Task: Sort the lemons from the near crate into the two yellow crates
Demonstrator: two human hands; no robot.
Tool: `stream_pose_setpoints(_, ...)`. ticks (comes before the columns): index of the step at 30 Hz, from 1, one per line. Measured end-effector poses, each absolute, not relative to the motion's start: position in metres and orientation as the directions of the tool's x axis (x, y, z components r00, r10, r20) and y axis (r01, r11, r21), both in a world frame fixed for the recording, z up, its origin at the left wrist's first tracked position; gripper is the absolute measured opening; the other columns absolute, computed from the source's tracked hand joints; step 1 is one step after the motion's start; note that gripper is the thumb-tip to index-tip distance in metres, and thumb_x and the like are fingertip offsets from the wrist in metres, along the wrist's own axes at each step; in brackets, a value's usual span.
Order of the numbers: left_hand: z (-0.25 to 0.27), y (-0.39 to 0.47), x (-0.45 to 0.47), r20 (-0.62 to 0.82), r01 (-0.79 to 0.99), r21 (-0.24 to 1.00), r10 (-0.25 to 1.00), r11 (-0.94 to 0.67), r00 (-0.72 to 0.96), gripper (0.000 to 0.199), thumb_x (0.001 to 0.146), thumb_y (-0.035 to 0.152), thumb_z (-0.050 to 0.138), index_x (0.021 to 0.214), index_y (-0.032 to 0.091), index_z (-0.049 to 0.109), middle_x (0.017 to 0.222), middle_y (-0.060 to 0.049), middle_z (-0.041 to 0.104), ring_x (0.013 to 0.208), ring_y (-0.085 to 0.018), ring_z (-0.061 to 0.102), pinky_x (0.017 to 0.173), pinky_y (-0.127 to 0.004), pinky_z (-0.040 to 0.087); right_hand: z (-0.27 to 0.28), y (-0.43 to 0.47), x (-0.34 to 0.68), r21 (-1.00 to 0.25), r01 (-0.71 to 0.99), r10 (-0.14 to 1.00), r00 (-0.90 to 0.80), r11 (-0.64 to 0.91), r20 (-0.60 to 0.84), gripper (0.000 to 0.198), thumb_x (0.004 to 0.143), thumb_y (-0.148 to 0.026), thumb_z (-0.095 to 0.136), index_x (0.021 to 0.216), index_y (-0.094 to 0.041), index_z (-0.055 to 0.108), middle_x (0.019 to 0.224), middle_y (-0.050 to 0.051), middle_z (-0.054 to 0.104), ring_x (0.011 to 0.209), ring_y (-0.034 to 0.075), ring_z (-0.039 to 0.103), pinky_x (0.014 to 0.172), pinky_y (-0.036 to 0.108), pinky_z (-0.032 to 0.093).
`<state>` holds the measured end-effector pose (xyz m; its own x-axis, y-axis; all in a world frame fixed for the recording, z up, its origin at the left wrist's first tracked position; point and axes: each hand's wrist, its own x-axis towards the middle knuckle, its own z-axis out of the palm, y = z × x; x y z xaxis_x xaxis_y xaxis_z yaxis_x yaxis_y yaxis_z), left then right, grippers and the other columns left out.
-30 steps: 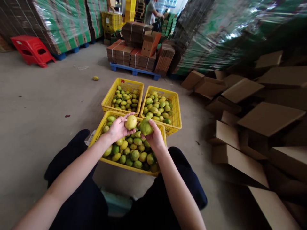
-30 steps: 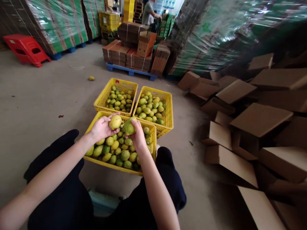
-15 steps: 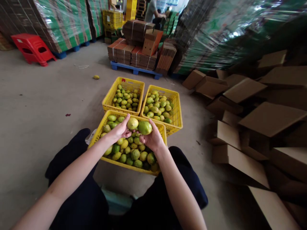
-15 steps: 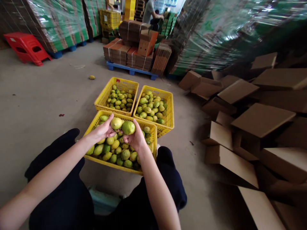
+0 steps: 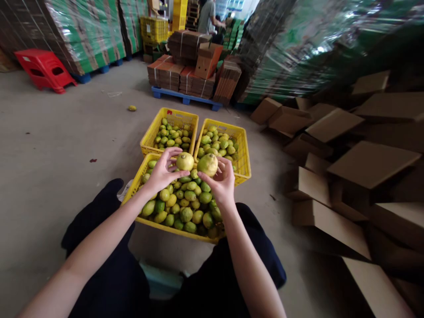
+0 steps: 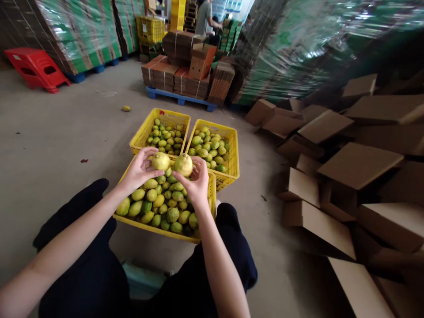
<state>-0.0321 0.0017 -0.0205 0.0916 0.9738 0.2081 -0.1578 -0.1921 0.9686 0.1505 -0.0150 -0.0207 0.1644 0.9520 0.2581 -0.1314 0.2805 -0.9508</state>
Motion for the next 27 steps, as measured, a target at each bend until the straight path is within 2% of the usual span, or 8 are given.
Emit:
stream_pose_setpoints(4,-0.018,0.0,-0.033,0.268,-0.164,0.956,0.953,-0.244,0.143,0.061,0.052,0.026,0.094,0.103,0.022,0.063,0.114,-0.005,0.063,0.107,-0.021,0.063,0.096,-0.035,0.055,-0.023,-0.016,0.154,-0.923,-0.063,0.917,0.161,0.38,0.366,0.059,0.057,-0.027,0.09,0.107,-0.027,0.06,0.113,0.003,0.066,0.107,0.022,0.064,0.093,0.039,0.055)
stream_pose_setpoints(9,-0.01,-0.006,-0.035,0.085,-0.391,0.919,0.993,-0.048,0.079,0.05,0.054,0.012,0.089,0.101,0.02,0.075,0.119,-0.006,0.064,0.115,-0.023,0.063,0.092,-0.026,0.056,-0.02,-0.019,0.152,-0.927,-0.237,0.952,0.169,0.29,0.254,0.054,0.057,-0.018,0.088,0.107,-0.026,0.067,0.116,0.005,0.068,0.116,0.025,0.061,0.096,0.039,0.054)
stream_pose_setpoints(12,-0.005,-0.005,-0.036,-0.091,-0.558,0.816,0.986,0.153,0.138,0.046,0.066,0.007,0.081,0.109,0.02,0.074,0.112,-0.006,0.071,0.108,-0.022,0.067,0.087,-0.024,0.057,-0.013,-0.02,0.15,-0.898,-0.404,0.981,0.15,0.173,0.121,0.052,0.061,-0.016,0.082,0.109,-0.027,0.067,0.106,0.002,0.072,0.106,0.023,0.065,0.09,0.036,0.055)
stream_pose_setpoints(16,-0.007,-0.003,-0.028,-0.243,-0.664,0.673,0.945,0.328,0.22,0.036,0.084,0.016,0.065,0.12,0.02,0.068,0.102,-0.007,0.074,0.086,-0.017,0.072,0.073,-0.024,0.058,-0.012,-0.018,0.142,-0.835,-0.548,0.998,0.0,-0.049,-0.058,0.025,0.072,-0.027,0.067,0.097,-0.024,0.065,0.091,0.0,0.073,0.095,0.023,0.068,0.075,0.033,0.057)
stream_pose_setpoints(19,-0.014,-0.003,-0.019,-0.337,-0.662,0.612,0.9,0.434,0.278,0.027,0.09,0.027,0.06,0.113,0.016,0.068,0.085,-0.006,0.073,0.064,-0.013,0.067,0.059,-0.022,0.055,-0.019,-0.017,0.133,-0.794,-0.577,0.979,-0.055,-0.191,-0.195,0.017,0.075,-0.035,0.065,0.086,-0.023,0.063,0.078,0.0,0.069,0.078,0.021,0.068,0.058,0.029,0.054)
stream_pose_setpoints(22,-0.02,-0.004,-0.014,-0.399,-0.622,0.598,0.861,0.505,0.316,0.026,0.088,0.036,0.064,0.099,0.013,0.068,0.069,-0.004,0.068,0.045,-0.01,0.056,0.043,-0.019,0.045,-0.026,-0.016,0.127,-0.731,-0.611,0.944,-0.093,-0.305,-0.316,0.018,0.076,-0.038,0.068,0.08,-0.022,0.06,0.066,-0.001,0.065,0.056,0.016,0.061,0.043,0.025,0.044)
stream_pose_setpoints(24,-0.022,-0.004,-0.014,-0.424,-0.617,0.578,0.843,0.533,0.331,0.034,0.092,0.042,0.057,0.091,0.011,0.069,0.065,-0.006,0.066,0.042,-0.01,0.054,0.039,-0.019,0.043,-0.029,-0.016,0.127,-0.657,-0.675,0.921,-0.089,-0.336,-0.379,0.016,0.077,-0.036,0.067,0.079,-0.021,0.061,0.065,-0.001,0.066,0.054,0.015,0.06,0.044,0.025,0.046)
stream_pose_setpoints(27,-0.02,-0.002,-0.017,-0.462,-0.656,0.542,0.838,0.526,0.291,0.042,0.096,0.042,0.046,0.082,0.009,0.069,0.062,-0.009,0.065,0.049,-0.013,0.06,0.044,-0.02,0.048,-0.03,-0.013,0.128,-0.574,-0.75,0.888,-0.038,-0.329,-0.459,0.01,0.077,-0.029,0.066,0.081,-0.021,0.063,0.07,-0.001,0.071,0.061,0.015,0.064,0.053,0.026,0.054)
